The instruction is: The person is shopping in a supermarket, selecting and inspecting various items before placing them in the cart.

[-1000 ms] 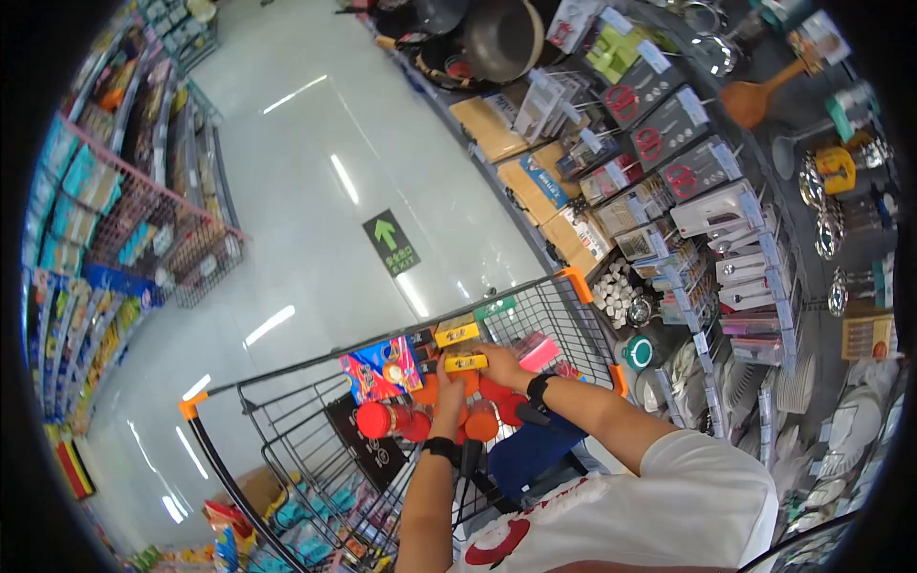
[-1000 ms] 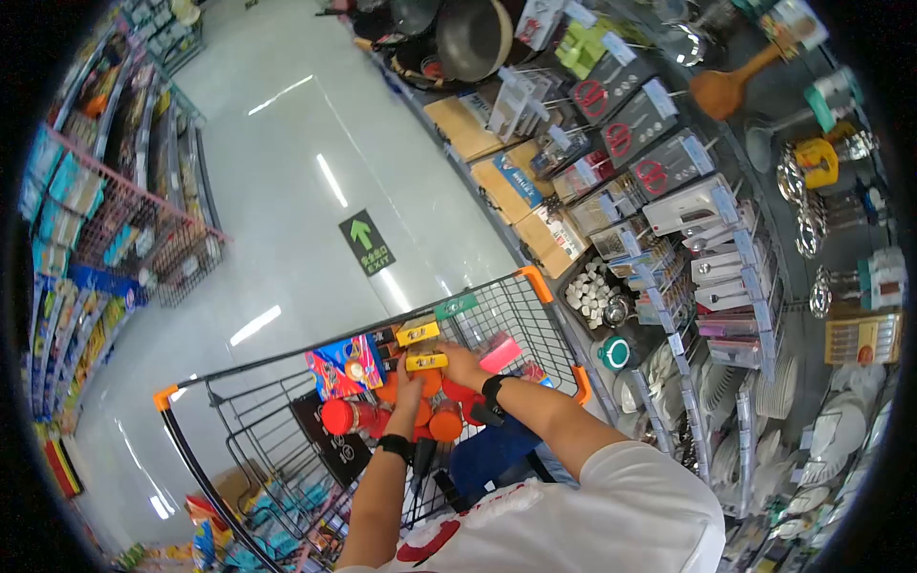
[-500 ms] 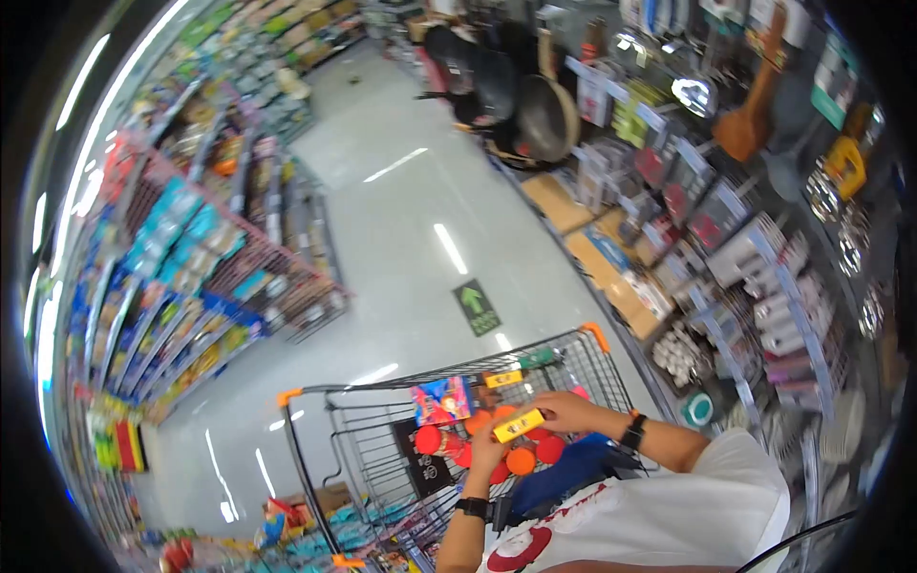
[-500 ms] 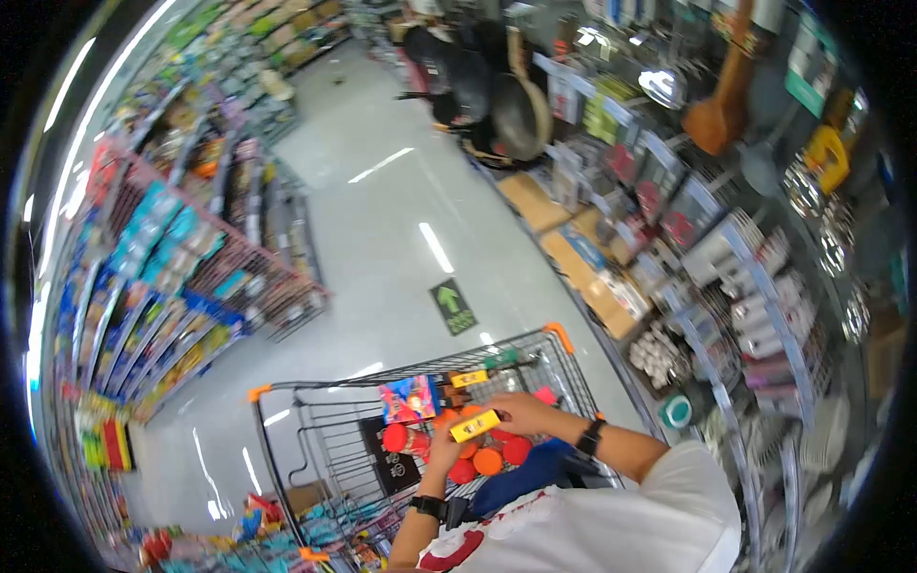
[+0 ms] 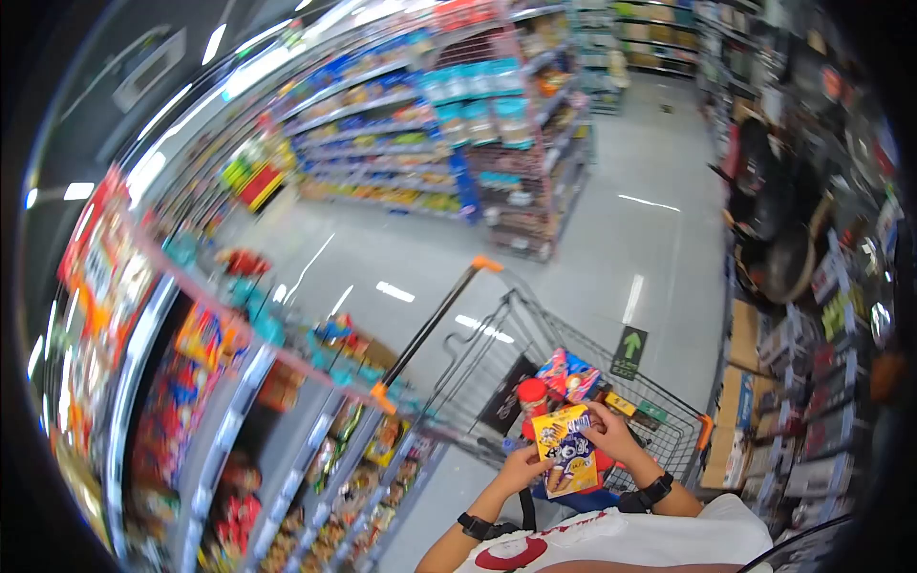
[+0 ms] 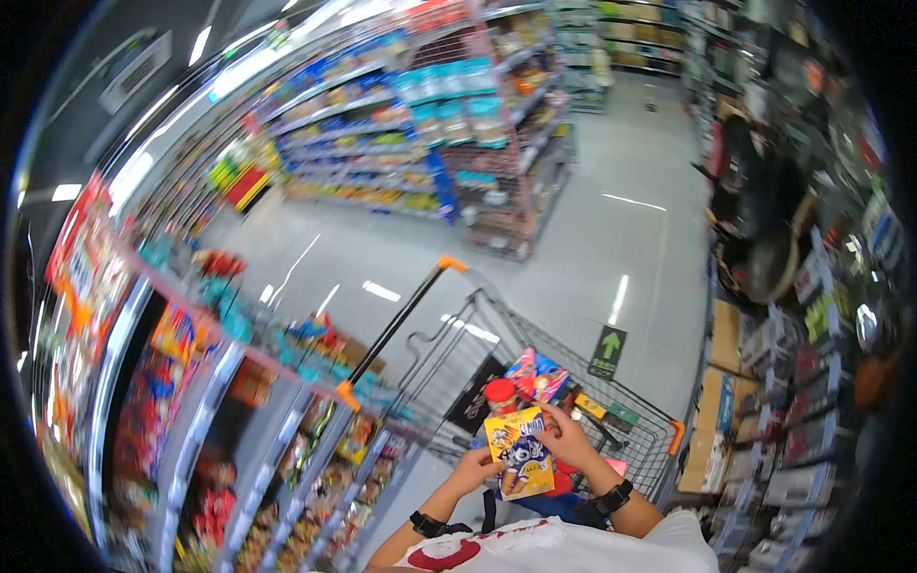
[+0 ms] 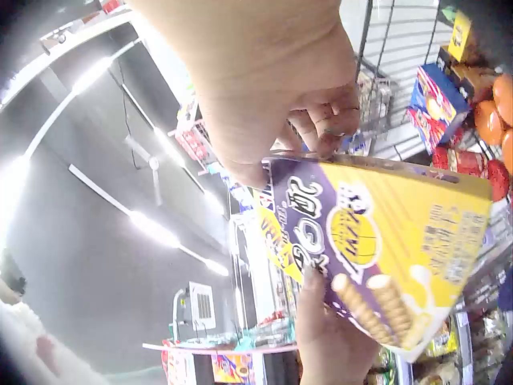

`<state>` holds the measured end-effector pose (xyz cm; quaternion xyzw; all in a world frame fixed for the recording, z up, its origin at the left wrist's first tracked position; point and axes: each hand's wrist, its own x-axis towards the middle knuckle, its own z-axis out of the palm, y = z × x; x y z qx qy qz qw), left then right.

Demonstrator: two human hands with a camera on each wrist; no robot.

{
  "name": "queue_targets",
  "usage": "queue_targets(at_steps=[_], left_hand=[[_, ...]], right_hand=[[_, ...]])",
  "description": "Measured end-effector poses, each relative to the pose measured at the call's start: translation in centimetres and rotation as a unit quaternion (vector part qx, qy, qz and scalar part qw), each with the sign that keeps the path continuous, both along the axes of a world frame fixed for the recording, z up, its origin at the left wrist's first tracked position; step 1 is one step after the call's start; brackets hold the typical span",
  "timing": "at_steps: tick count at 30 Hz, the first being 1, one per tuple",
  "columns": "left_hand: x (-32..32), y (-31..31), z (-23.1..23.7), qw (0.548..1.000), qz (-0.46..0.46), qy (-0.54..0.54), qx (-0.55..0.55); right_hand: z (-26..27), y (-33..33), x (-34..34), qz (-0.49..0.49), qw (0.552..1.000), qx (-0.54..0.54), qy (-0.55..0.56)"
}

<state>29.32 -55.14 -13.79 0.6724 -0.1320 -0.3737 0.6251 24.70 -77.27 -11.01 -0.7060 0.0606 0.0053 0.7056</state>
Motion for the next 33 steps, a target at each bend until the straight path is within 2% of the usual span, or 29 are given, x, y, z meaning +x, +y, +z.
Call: queue_targets(at_steps=[3,4,7,9,10,11,13,14,15,17,19,21,23,25,27,31,32,33], left_hand=[[-2.1,5.1,0.4,0.994,0.111,0.002,0.0],[-3.1,6.8,0.8,0.981,0.176,0.07,-0.032],[-6.1,12.7,0.5,0.944,0.289,0.142,-0.073],[-8.4,16.4,1.5,0.931,0.322,0.151,-0.077],[-9.7,18.3,1.6,0.924,0.335,0.162,-0.085],[-11.4,20.3,1.7,0.918,0.346,0.173,-0.092],[-14.3,23.8,1.8,0.905,0.38,0.151,-0.123],[-15.7,25.5,2.1,0.896,0.395,0.14,-0.148],[-17.2,27.0,2.4,0.885,0.413,0.132,-0.171],[-20.0,30.5,3.3,0.877,0.429,0.096,-0.194],[-22.8,34.3,4.3,0.884,0.423,0.086,-0.179],[-24.8,36.5,6.4,0.843,0.481,0.101,-0.219],[-26.5,37.9,11.0,0.817,0.507,0.108,-0.251],[-28.0,39.1,12.3,0.755,0.55,0.129,-0.332],[-29.2,40.8,12.8,0.736,0.442,0.128,-0.497],[-28.5,42.4,13.6,0.702,0.394,0.165,-0.569],[-28.2,42.5,14.4,0.685,0.437,0.191,-0.551],[-27.8,42.9,14.3,0.684,0.438,0.186,-0.553]], right_hand=[[0.3,4.8,0.4,0.116,0.993,0.004,-0.005],[-0.2,6.7,0.2,0.145,0.989,0.025,0.0],[0.2,13.0,-1.0,0.214,0.973,0.08,0.023],[-0.2,17.1,-2.5,0.253,0.963,0.091,0.033],[0.3,18.8,-3.2,0.281,0.958,0.046,0.035],[1.6,20.8,-4.3,0.303,0.951,0.052,0.03],[4.3,25.0,-5.8,0.341,0.938,0.058,0.016],[5.0,26.8,-6.8,0.361,0.931,0.042,0.025],[4.8,28.2,-7.3,0.405,0.909,0.071,0.063],[5.4,32.0,-8.6,0.434,0.897,0.065,0.044],[7.2,35.5,-9.5,0.463,0.876,0.094,0.099],[7.5,39.4,-10.1,0.451,0.863,0.185,0.136],[9.8,42.6,-10.2,0.479,0.831,0.248,0.139],[11.6,45.0,-10.1,0.516,0.789,0.3,0.148],[12.9,47.3,-9.8,0.529,0.764,0.321,0.182],[13.4,50.5,-8.8,0.527,0.731,0.355,0.248],[13.1,51.0,-8.2,0.522,0.725,0.363,0.263],[12.6,51.5,-7.4,0.538,0.712,0.364,0.266]])
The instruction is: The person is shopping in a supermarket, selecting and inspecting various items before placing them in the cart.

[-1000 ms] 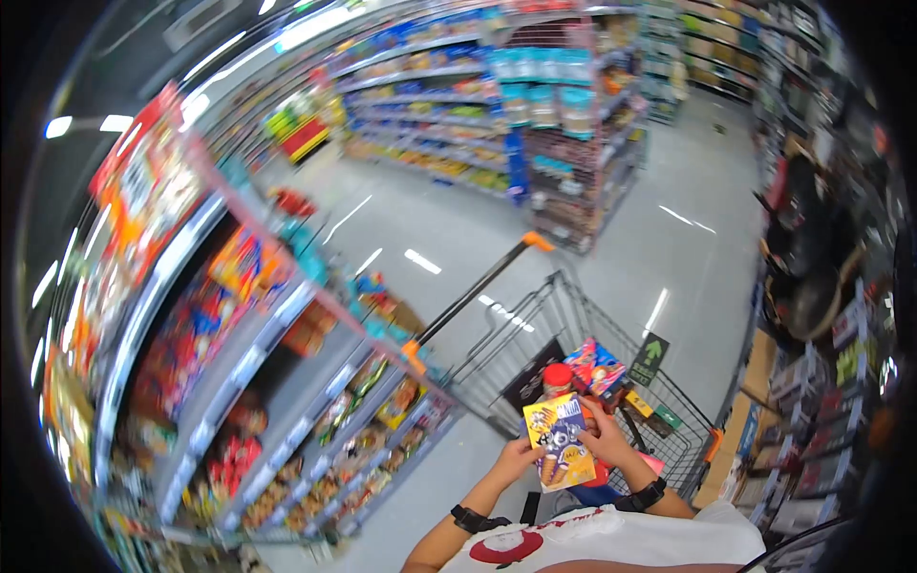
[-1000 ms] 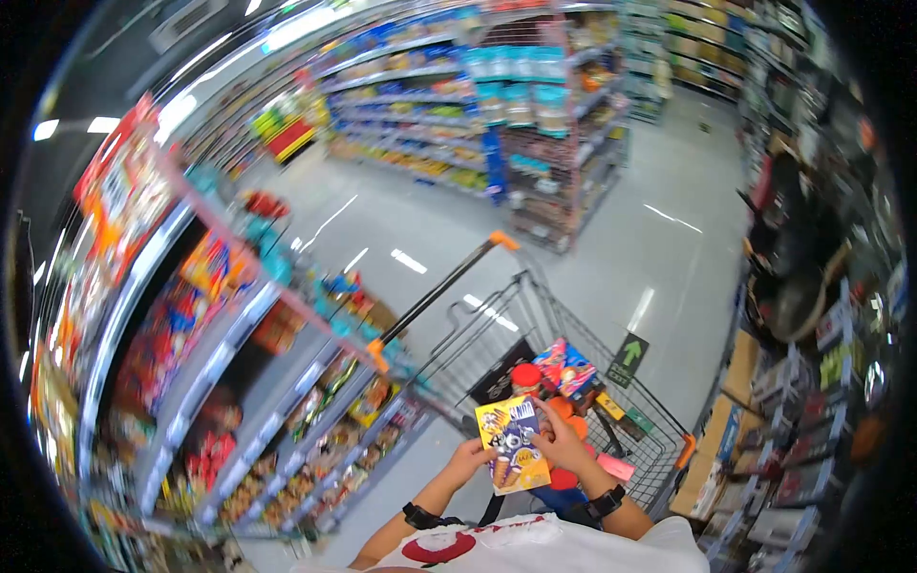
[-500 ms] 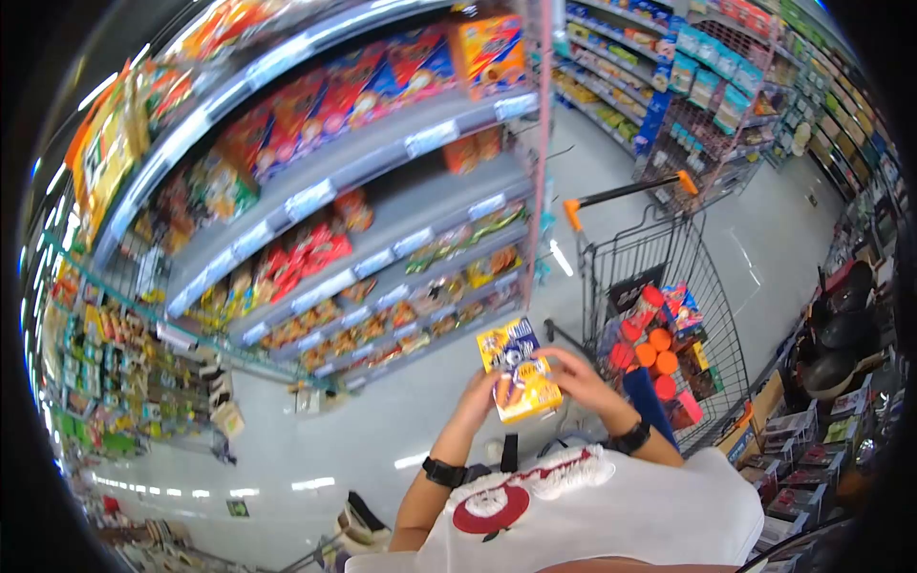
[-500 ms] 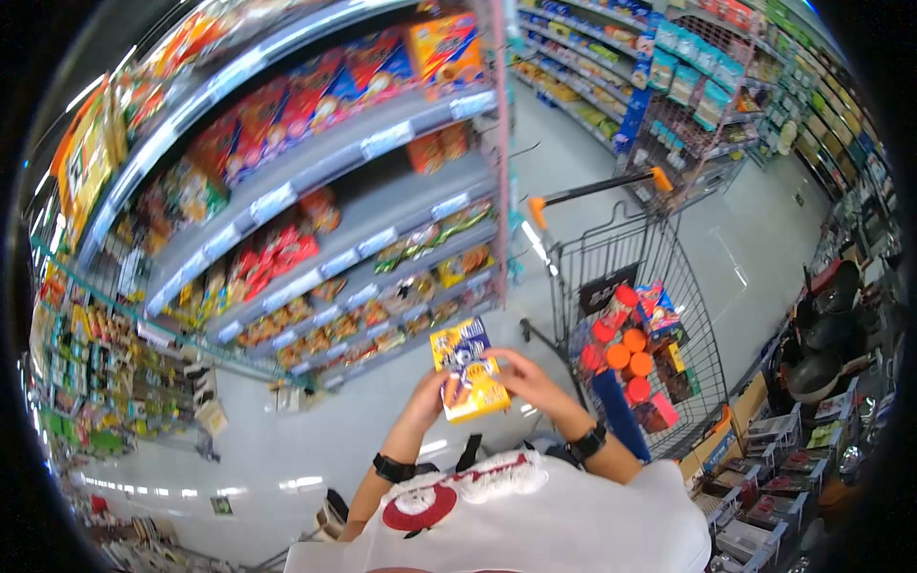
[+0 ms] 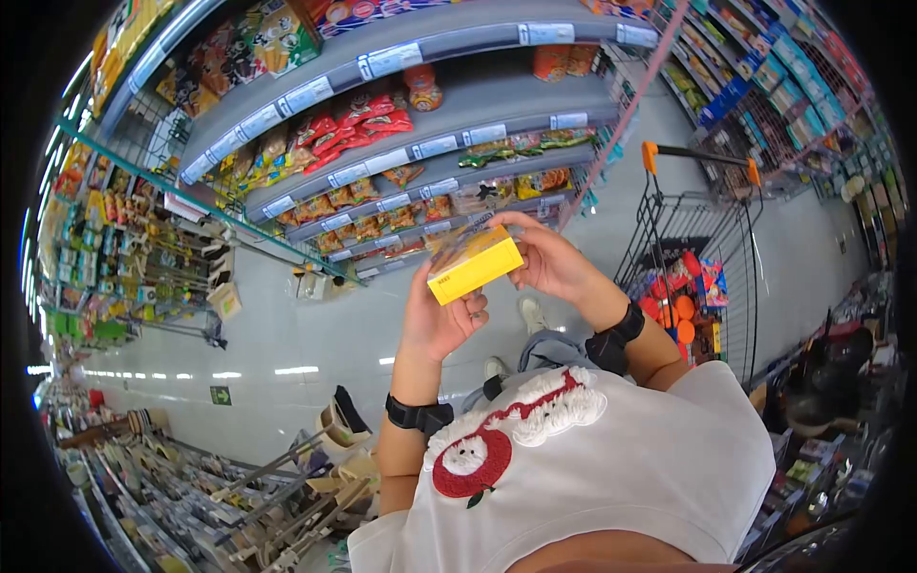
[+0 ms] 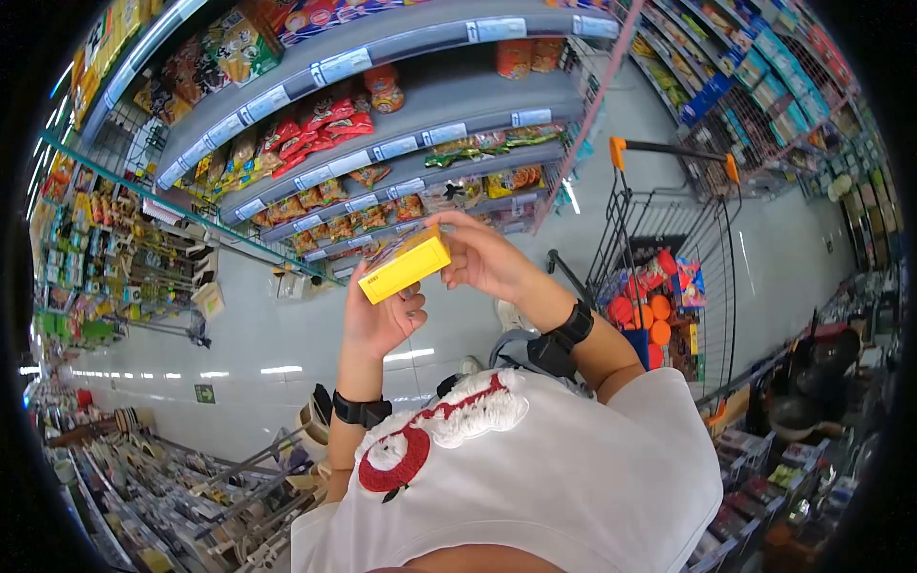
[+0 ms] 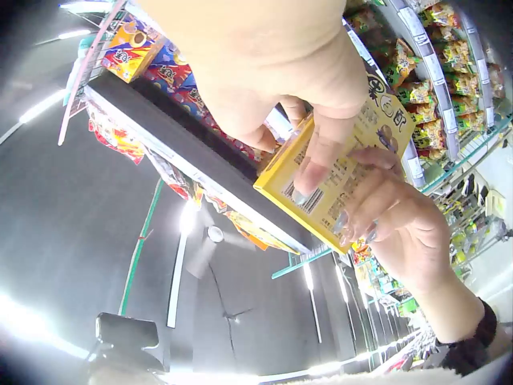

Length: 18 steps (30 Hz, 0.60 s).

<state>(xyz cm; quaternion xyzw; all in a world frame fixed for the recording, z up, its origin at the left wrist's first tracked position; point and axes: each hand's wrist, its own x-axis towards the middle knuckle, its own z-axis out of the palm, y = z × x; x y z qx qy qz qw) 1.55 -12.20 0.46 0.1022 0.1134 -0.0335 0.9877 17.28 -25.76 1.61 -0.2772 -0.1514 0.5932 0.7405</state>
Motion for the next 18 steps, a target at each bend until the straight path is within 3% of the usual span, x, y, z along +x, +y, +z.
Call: queue_targets(at_steps=[2,11,15,16,18], left_hand=[[1.3,0.8,-0.4,1.0,0.011,-0.012,0.003],[10.0,2.6,-0.1,0.998,0.054,0.024,0.004],[11.5,3.4,-1.7,0.977,0.084,0.031,0.195],[11.9,2.9,0.1,0.957,0.141,0.105,0.23],[12.6,4.3,-0.8,0.891,0.101,0.106,0.43]], right_hand=[[-0.6,0.9,1.9,0.039,0.999,0.02,-0.003],[-1.0,3.4,10.9,0.044,0.999,0.001,-0.027],[-0.8,4.5,13.8,0.065,0.99,0.043,-0.12],[-1.6,4.9,14.0,0.05,0.985,0.048,-0.156],[-2.0,6.1,14.9,0.055,0.973,0.063,-0.215]])
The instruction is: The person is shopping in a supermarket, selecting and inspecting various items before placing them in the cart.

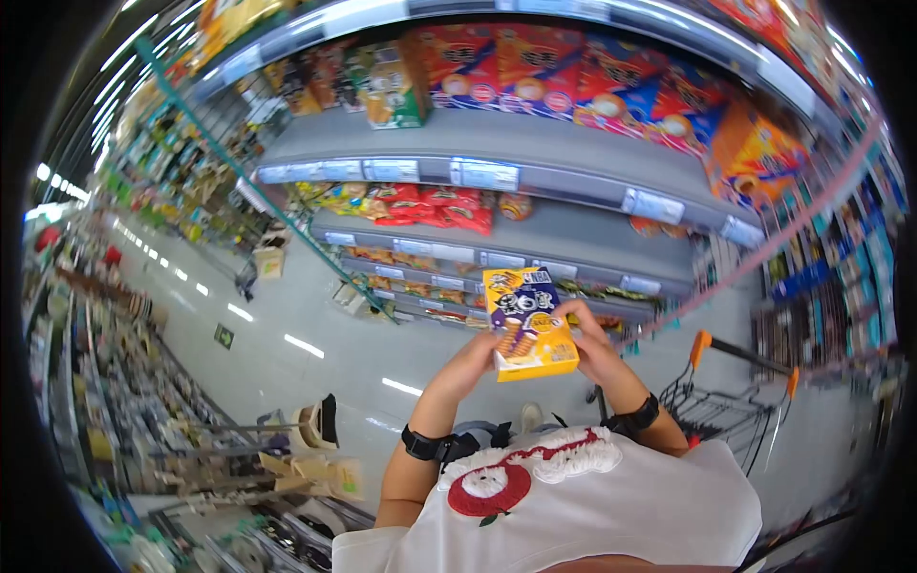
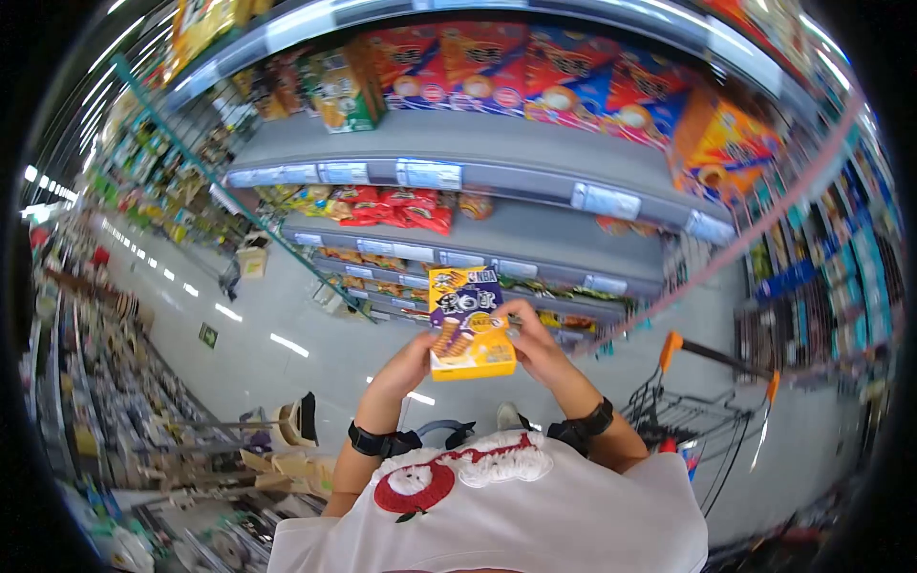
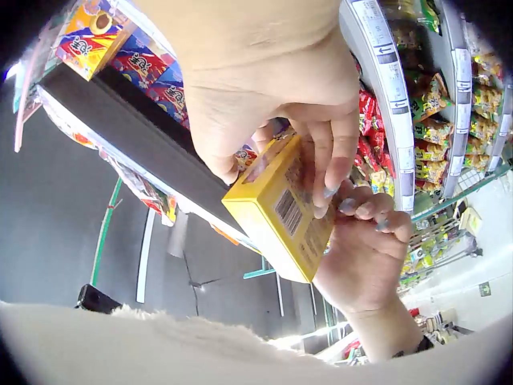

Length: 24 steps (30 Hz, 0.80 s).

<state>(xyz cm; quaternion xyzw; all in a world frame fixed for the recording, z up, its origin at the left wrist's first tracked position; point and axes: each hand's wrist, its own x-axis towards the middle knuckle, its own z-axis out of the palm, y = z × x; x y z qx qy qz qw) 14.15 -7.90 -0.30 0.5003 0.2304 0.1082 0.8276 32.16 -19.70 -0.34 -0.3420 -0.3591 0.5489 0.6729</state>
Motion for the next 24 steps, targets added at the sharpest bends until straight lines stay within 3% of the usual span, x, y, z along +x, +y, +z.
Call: queue_targets(at_steps=[3,6,10,13,15,18,20,24], left_hand=[[-0.8,2.1,0.9,0.987,-0.023,0.029,0.154],[-1.7,3.9,2.5,0.977,0.018,-0.032,0.21],[-3.4,7.4,3.4,0.948,0.077,-0.025,0.307],[-5.1,11.0,6.3,0.888,0.118,0.04,0.442],[-6.1,13.7,7.7,0.854,0.155,0.014,0.496],[-8.3,18.4,10.0,0.803,0.183,-0.018,0.567],[-9.6,22.1,11.2,0.752,0.209,-0.042,0.624],[-11.1,30.0,13.6,0.716,0.277,-0.01,0.64]], right_hand=[[0.0,1.7,1.4,0.043,0.996,0.04,-0.07],[1.3,3.5,1.6,0.097,0.983,0.073,-0.135],[3.8,7.2,0.9,0.124,0.955,0.089,-0.256],[5.5,11.8,-0.2,0.082,0.922,0.112,-0.361],[7.7,14.7,-1.3,0.042,0.895,0.113,-0.43],[10.9,19.7,-3.2,-0.011,0.796,0.193,-0.573],[13.8,22.8,-5.5,-0.037,0.777,0.2,-0.596],[17.4,30.4,-9.3,-0.071,0.777,0.231,-0.582]])
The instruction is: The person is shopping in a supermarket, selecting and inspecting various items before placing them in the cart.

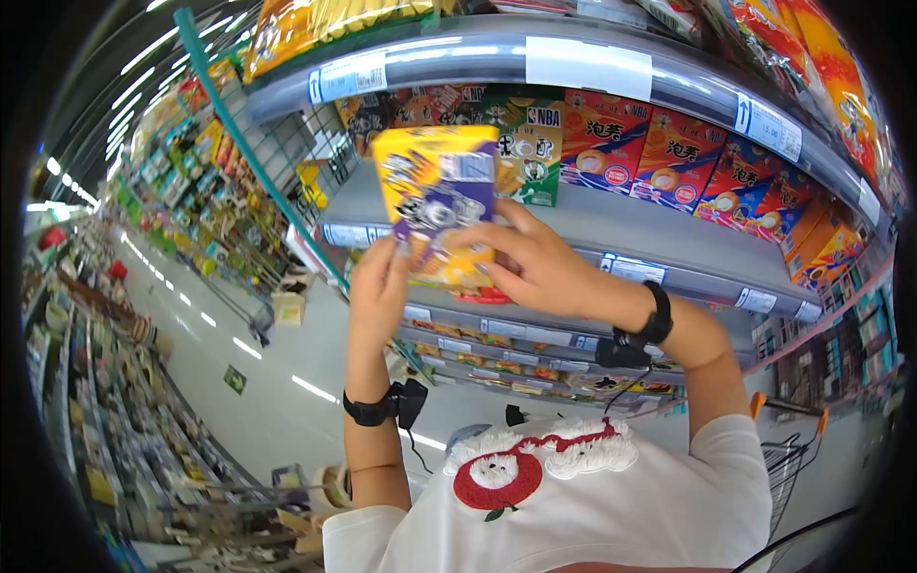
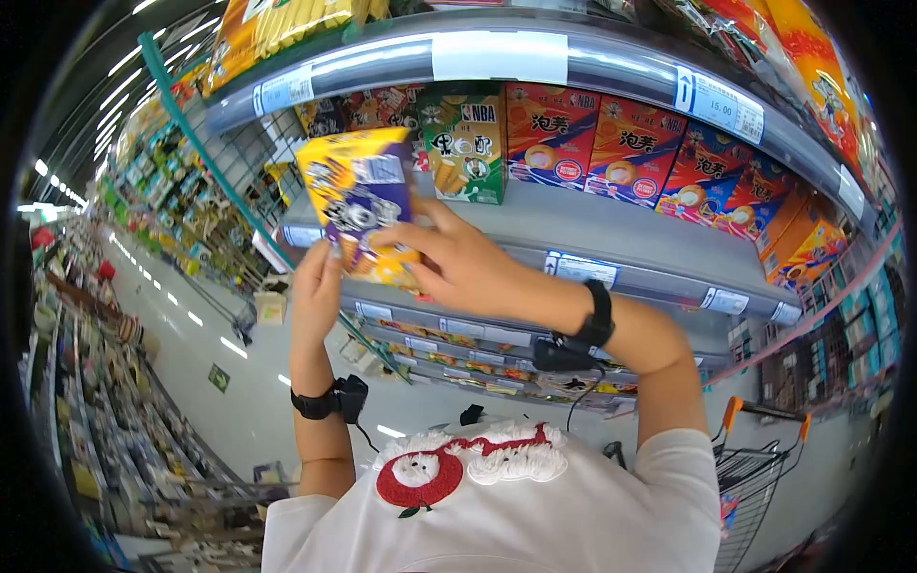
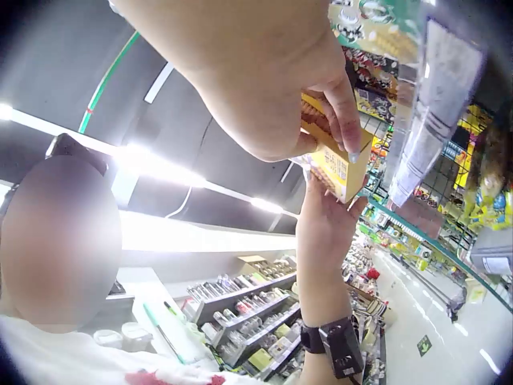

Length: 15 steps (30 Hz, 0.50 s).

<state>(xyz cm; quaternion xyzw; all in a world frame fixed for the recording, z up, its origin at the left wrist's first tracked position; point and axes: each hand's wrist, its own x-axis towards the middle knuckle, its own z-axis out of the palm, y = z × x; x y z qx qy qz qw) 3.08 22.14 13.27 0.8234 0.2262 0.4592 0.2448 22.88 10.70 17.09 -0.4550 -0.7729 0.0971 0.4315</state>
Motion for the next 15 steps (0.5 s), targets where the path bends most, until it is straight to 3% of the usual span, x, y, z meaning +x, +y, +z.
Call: queue_targets(at_steps=[7,10,11,15], left_hand=[[-0.3,11.6,1.2,0.989,0.089,0.01,0.117],[0.5,15.4,0.7,0.983,0.135,0.015,0.124],[0.9,16.5,0.3,0.975,0.168,0.017,0.143],[1.9,19.7,-0.8,0.967,0.222,0.045,0.118]], right_hand=[[1.5,12.3,-2.6,-0.073,0.983,0.021,-0.165],[1.3,16.2,-3.1,-0.068,0.981,-0.019,-0.18],[2.3,16.7,-3.5,-0.073,0.977,-0.095,-0.175],[-0.2,22.3,-2.3,-0.064,0.983,-0.075,-0.155]])
